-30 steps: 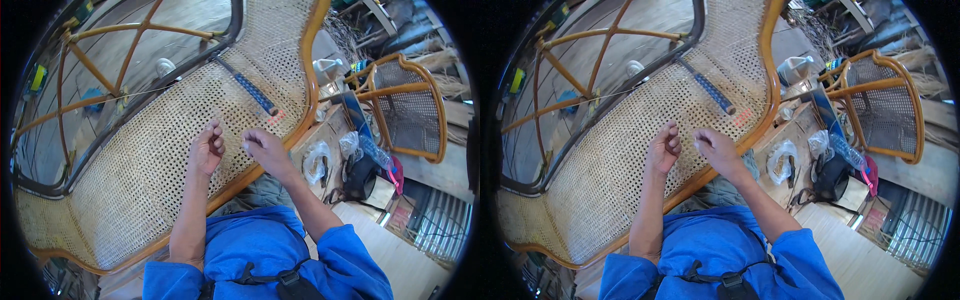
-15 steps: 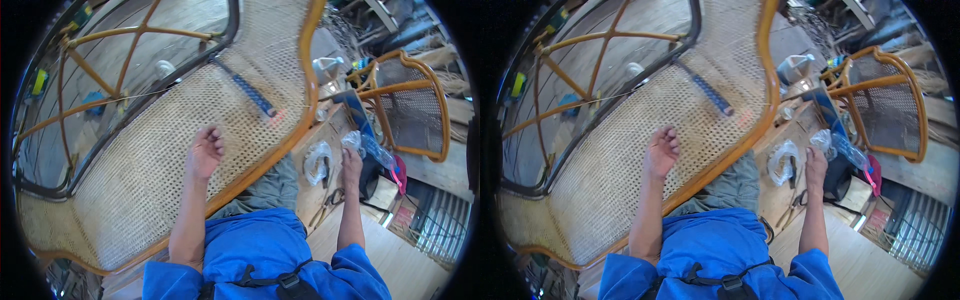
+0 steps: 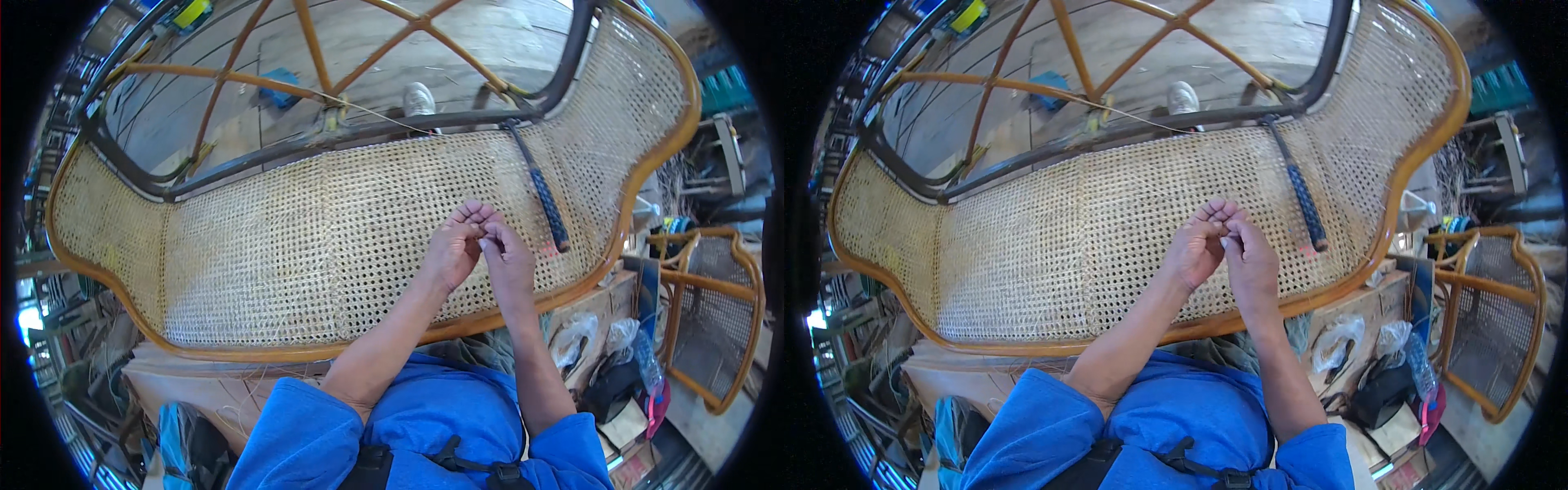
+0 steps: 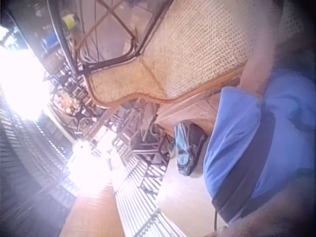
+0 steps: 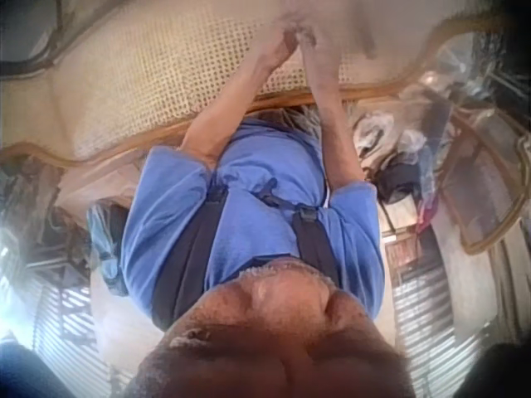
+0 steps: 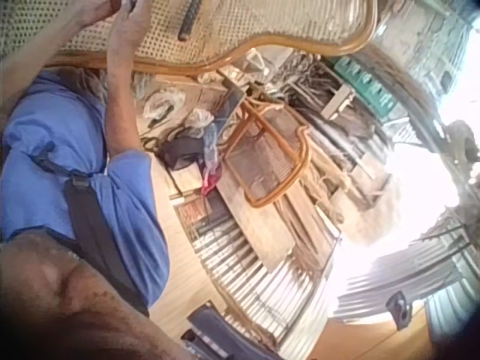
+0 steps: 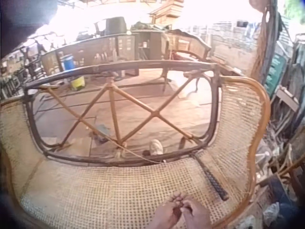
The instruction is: The person weaves a cane strip into the seat of a rattan chair using a hammer to secure the weave. They repeatedly thread the strip through the existing mesh and tap it down to tighten the pattern.
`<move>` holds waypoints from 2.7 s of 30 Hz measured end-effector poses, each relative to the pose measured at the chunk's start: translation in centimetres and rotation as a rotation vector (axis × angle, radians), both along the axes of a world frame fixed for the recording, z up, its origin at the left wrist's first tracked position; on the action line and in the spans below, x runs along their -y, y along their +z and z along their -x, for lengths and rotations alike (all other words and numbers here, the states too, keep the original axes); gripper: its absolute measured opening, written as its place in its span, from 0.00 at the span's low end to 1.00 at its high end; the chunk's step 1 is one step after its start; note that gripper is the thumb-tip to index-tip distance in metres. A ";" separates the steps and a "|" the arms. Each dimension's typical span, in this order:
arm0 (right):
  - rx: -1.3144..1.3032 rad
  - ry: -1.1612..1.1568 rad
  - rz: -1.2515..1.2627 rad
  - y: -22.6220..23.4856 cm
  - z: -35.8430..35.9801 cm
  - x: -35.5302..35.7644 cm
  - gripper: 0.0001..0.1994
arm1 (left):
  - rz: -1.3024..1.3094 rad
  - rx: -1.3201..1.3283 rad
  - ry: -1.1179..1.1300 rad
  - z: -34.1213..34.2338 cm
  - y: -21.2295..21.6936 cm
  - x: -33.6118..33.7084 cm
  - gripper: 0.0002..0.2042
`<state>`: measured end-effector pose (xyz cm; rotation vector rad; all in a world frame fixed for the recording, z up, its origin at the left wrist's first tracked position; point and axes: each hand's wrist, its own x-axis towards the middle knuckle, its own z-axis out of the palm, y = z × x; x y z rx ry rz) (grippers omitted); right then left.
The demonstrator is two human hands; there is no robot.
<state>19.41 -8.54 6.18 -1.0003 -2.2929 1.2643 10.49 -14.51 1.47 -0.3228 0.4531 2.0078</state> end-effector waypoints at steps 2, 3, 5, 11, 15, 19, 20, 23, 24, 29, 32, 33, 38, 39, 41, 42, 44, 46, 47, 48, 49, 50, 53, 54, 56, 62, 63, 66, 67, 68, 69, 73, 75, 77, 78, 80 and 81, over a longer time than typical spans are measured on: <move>-0.019 -0.008 0.067 -0.5 1.4 0.8 0.11 | -0.029 0.005 0.013 0.5 -0.2 0.4 0.18; -0.038 -0.041 0.100 -1.1 1.7 0.9 0.11 | -0.061 -0.018 0.007 0.6 -0.3 0.5 0.19; -0.034 -0.088 0.116 -1.3 2.2 1.3 0.11 | -0.072 -0.008 0.018 0.9 -0.3 0.7 0.20; 0.037 -0.055 0.043 -2.9 2.1 1.1 0.09 | 0.032 -0.079 0.070 0.7 -0.3 0.7 0.22; -0.152 -0.154 0.430 -2.7 2.1 -0.8 0.06 | 0.126 -0.099 0.151 2.3 0.3 0.6 0.19; -0.297 -0.219 0.670 -2.3 3.5 -2.4 0.04 | 0.404 -0.573 -0.258 4.3 0.0 2.0 0.09; -0.314 -0.211 0.699 -2.3 3.9 -2.8 0.04 | 0.419 -0.637 -0.263 4.3 0.3 2.0 0.08; -0.293 -0.220 0.701 -3.2 4.9 -3.4 0.05 | 0.475 -0.773 -0.264 4.5 0.2 1.2 0.10; -0.285 -0.217 0.741 -3.2 5.2 -3.6 0.05 | 0.458 -0.779 -0.275 4.9 0.0 1.1 0.10; -0.288 -0.133 0.979 -3.2 6.3 -5.0 0.07 | 0.405 -0.938 -0.313 7.9 -0.1 1.0 0.08; -0.290 -0.001 1.243 -3.3 6.8 -6.6 0.08 | 0.323 -0.860 -0.426 9.8 -0.7 0.7 0.08; -0.274 0.009 1.254 -3.2 7.2 -7.0 0.07 | 0.284 -0.805 -0.451 10.5 -0.8 0.6 0.07; -0.134 0.011 0.946 -5.7 10.9 -9.2 0.06 | 0.491 -0.996 -0.463 13.1 -2.4 -0.9 0.09; -0.141 0.016 0.885 -6.0 11.8 -9.4 0.05 | 0.562 -1.024 -0.513 13.6 -2.4 -1.3 0.10; -0.096 -0.025 0.689 -7.1 13.5 -10.0 0.05 | 0.785 -1.055 -0.575 14.6 -2.6 -1.9 0.15; -0.077 -0.038 0.594 -7.4 14.6 -10.4 0.05 | 0.909 -1.072 -0.463 15.1 -3.3 -1.9 0.17; -0.012 -0.029 0.413 -8.2 16.4 -11.4 0.04 | 1.153 -1.097 -0.230 16.1 -5.3 -1.6 0.20; 0.000 -0.008 0.332 -9.1 17.8 -12.2 0.04 | 1.180 -1.004 -0.181 17.2 -5.5 -1.7 0.21; -0.030 0.036 0.268 -10.0 18.2 -12.8 0.05 | 1.191 -0.957 -0.160 17.5 -5.5 -1.9 0.22; -0.061 0.086 0.207 -11.0 18.7 -13.3 0.05 | 1.178 -0.952 -0.129 17.8 -5.3 -2.1 0.21; -0.092 0.135 0.145 -11.8 18.8 -13.7 0.05 | 1.163 -0.947 -0.098 18.1 -5.1 -2.5 0.21; -0.083 0.146 0.119 -12.4 18.7 -13.9 0.05 | 1.148 -0.942 -0.068 18.2 -5.1 -2.8 0.20; -0.050 0.188 0.044 -12.7 19.1 -13.2 0.06 | 1.094 -1.021 0.102 18.2 -6.6 -3.6 0.15; -0.034 0.199 0.015 -12.4 19.1 -13.0 0.06 | 1.094 -1.039 0.121 18.2 -6.8 -3.8 0.13; -0.021 0.202 -0.006 -12.6 19.1 -12.9 0.06 | 1.093 -1.076 0.161 18.1 -7.1 -4.0 0.11; -0.020 0.179 -0.043 -12.7 19.2 -13.0 0.06 | 1.083 -0.999 0.139 17.9 -6.4 -4.4 0.09; -0.030 0.177 -0.044 -12.8 19.2 -13.0 0.06 | 1.079 -1.022 0.169 17.9 -6.7 -4.4 0.09; -0.008 0.216 -0.126 -12.6 19.2 -12.9 0.07 | 1.065 -1.054 0.230 17.8 -7.5 -4.6 0.08; 0.007 0.236 -0.166 -12.6 19.2 -12.9 0.07 | 1.059 -1.040 0.230 17.8 -7.6 -4.6 0.08; 0.016 0.258 -0.241 -12.6 19.2 -12.9 0.07 | 1.053 -1.026 0.230 17.8 -7.6 -4.6 0.08; 0.024 0.281 -0.316 -12.7 19.2 -12.9 0.06 | 1.053 -1.009 0.219 17.8 -7.6 -4.5 0.08; 0.026 0.330 -0.409 -12.6 19.4 -12.8 0.06 | 1.021 -0.964 0.203 17.7 -7.5 -4.4 0.07; 0.035 0.230 -0.309 -12.8 19.5 -12.4 0.07 | 1.002 -0.978 0.210 17.6 -7.4 -4.2 0.07; 0.037 0.202 -0.309 -12.8 19.6 -12.2 0.07 | 0.998 -1.016 0.217 17.3 -7.2 -4.2 0.07; 0.033 0.227 -0.358 -12.8 19.5 -12.2 0.08 | 0.991 -1.056 0.240 17.2 -7.1 -4.1 0.06; 0.023 0.237 -0.388 -12.6 19.6 -12.0 0.08 | 0.976 -1.136 0.283 16.8 -6.9 -4.1 0.06; 0.018 0.222 -0.369 -12.5 19.6 -11.9 0.08 | 0.947 -1.134 0.281 16.6 -6.8 -4.2 0.05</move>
